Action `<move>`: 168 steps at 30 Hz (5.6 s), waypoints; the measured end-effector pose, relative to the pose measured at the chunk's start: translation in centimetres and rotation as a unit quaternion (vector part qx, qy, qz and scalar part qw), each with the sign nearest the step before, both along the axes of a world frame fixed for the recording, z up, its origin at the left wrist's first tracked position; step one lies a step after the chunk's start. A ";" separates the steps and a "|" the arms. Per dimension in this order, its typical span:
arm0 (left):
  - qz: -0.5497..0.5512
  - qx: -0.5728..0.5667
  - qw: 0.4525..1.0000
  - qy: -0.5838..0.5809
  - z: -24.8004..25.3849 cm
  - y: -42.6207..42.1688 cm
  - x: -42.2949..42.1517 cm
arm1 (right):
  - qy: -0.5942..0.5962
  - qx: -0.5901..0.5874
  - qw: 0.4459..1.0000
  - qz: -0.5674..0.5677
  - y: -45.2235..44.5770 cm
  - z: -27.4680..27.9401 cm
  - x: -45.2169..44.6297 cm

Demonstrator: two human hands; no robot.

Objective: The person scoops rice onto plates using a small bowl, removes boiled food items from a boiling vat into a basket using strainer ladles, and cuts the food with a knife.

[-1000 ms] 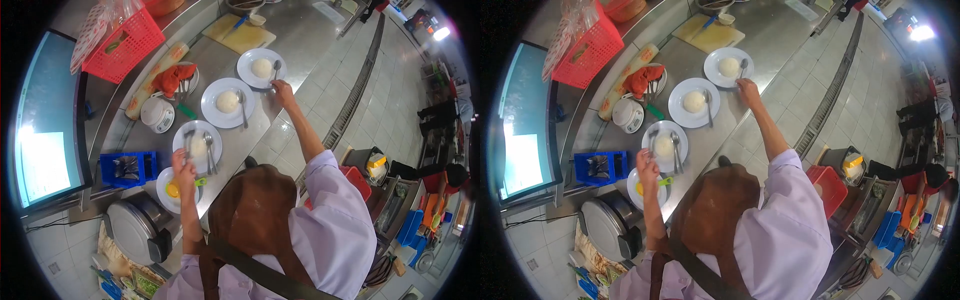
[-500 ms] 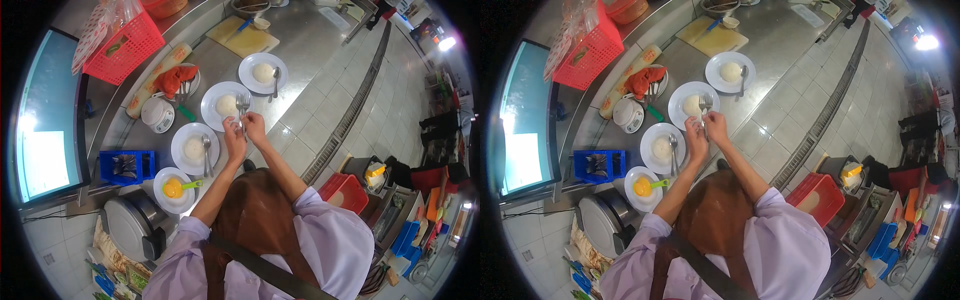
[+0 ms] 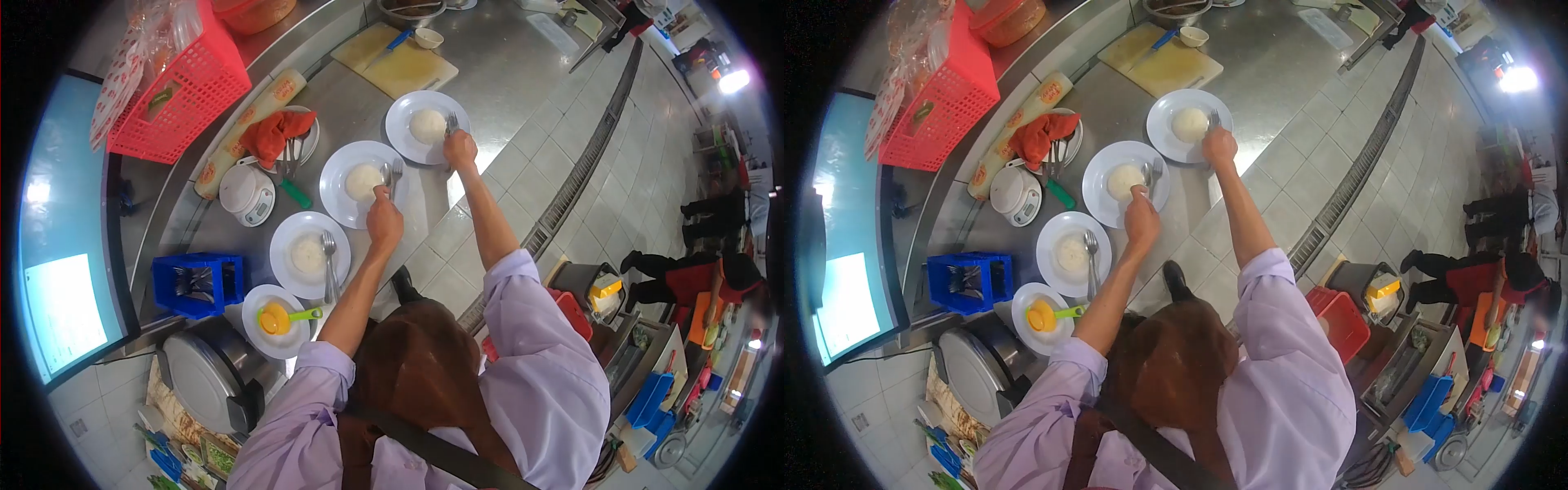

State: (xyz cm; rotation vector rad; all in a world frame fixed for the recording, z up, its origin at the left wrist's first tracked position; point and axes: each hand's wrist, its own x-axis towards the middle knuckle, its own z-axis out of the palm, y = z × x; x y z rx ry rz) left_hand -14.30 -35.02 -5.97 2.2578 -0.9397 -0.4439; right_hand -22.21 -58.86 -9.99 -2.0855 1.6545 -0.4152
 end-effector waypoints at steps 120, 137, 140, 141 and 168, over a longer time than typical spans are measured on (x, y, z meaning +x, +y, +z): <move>-0.718 0.205 0.423 0.513 17.8 -103.0 -288.8 | -0.385 -0.543 0.251 -0.703 -39.1 26.4 -271.5; -0.642 0.180 0.544 0.509 23.4 -80.8 -325.7 | -0.324 -0.520 0.164 -0.773 -20.8 27.6 -308.8; -0.671 0.182 0.537 0.477 24.0 -79.2 -327.4 | -0.307 -0.523 0.183 -0.774 -21.1 27.3 -311.0; -0.665 0.197 0.527 0.492 24.5 -78.8 -327.2 | -0.346 -0.538 0.198 -0.742 -21.7 28.2 -310.7; -0.703 0.482 -0.450 0.267 18.0 -79.7 -237.0 | -0.208 -0.619 -0.432 -0.622 -68.4 2.5 -210.1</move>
